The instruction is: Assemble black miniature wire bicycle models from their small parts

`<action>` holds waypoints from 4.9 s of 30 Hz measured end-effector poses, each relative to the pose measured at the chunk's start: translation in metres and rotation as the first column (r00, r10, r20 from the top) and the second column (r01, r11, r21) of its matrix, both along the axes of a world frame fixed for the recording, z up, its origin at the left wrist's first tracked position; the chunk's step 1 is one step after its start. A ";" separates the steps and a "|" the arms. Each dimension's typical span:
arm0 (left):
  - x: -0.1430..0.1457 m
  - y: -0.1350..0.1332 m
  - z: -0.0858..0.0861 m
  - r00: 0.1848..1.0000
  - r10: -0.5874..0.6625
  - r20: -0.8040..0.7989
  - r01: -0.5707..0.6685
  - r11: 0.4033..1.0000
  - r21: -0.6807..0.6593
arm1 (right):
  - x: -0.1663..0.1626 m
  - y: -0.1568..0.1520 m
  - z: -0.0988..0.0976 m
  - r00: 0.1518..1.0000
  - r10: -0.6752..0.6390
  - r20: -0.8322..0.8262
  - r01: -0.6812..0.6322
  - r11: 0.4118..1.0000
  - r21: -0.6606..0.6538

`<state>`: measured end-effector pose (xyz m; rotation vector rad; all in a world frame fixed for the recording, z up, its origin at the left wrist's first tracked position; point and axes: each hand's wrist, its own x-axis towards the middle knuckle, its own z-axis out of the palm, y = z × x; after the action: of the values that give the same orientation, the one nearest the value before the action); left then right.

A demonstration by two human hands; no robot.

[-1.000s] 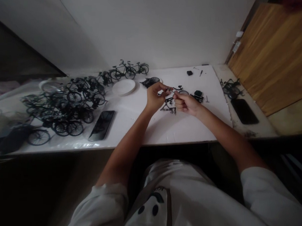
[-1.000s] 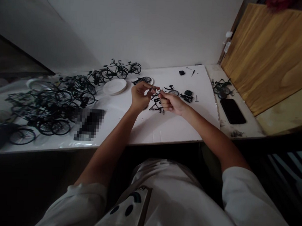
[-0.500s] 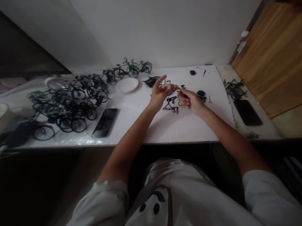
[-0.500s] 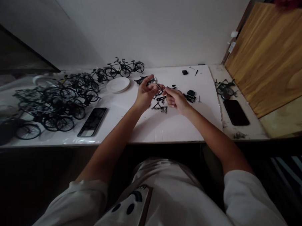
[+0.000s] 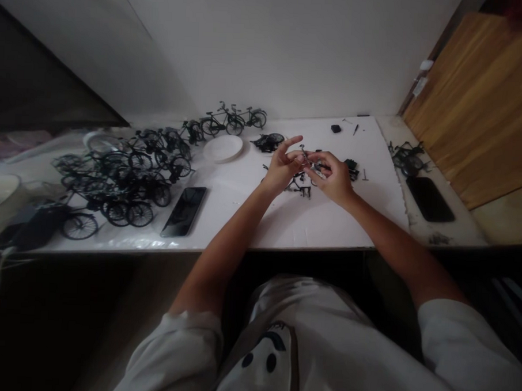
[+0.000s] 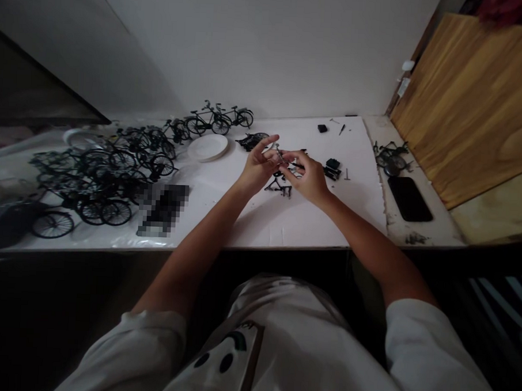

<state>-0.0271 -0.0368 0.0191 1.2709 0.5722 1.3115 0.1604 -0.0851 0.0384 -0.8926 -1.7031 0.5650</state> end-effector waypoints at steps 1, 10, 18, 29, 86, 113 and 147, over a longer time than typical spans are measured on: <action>0.000 -0.001 0.001 1.000 -0.005 -0.006 0.005 1.000 -0.009 | 0.000 0.000 0.000 1.000 -0.005 0.006 0.005 1.000 -0.002; -0.001 -0.006 0.008 1.000 -0.026 0.013 0.027 0.998 -0.056 | 0.001 0.001 0.002 0.998 -0.056 0.026 0.056 0.998 0.024; 0.000 -0.008 0.011 1.000 -0.016 0.018 0.016 0.999 -0.046 | 0.001 0.000 0.002 0.995 -0.077 0.056 0.075 0.996 0.042; 0.000 -0.008 0.013 0.999 -0.027 0.034 0.029 0.998 -0.055 | 0.003 0.000 0.005 0.996 -0.065 0.068 0.061 0.996 0.060; -0.005 -0.009 0.013 0.995 -0.053 -0.086 0.051 0.998 -0.025 | 0.005 0.016 -0.001 0.988 -0.008 -0.155 -0.024 0.979 -0.204; -0.095 0.023 0.020 0.047 0.450 -0.892 -0.108 0.890 0.443 | 0.006 0.010 0.013 0.939 -0.043 -0.340 -0.136 0.865 -0.484; -0.032 0.005 0.029 0.885 0.202 -0.420 -0.142 0.975 0.170 | 0.011 0.021 0.007 0.937 -0.026 -0.349 -0.163 0.849 -0.502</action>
<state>-0.0594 -0.0318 0.0480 1.6758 0.9434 1.2273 0.1716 -0.0642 0.0455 -1.0389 -1.2742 1.2074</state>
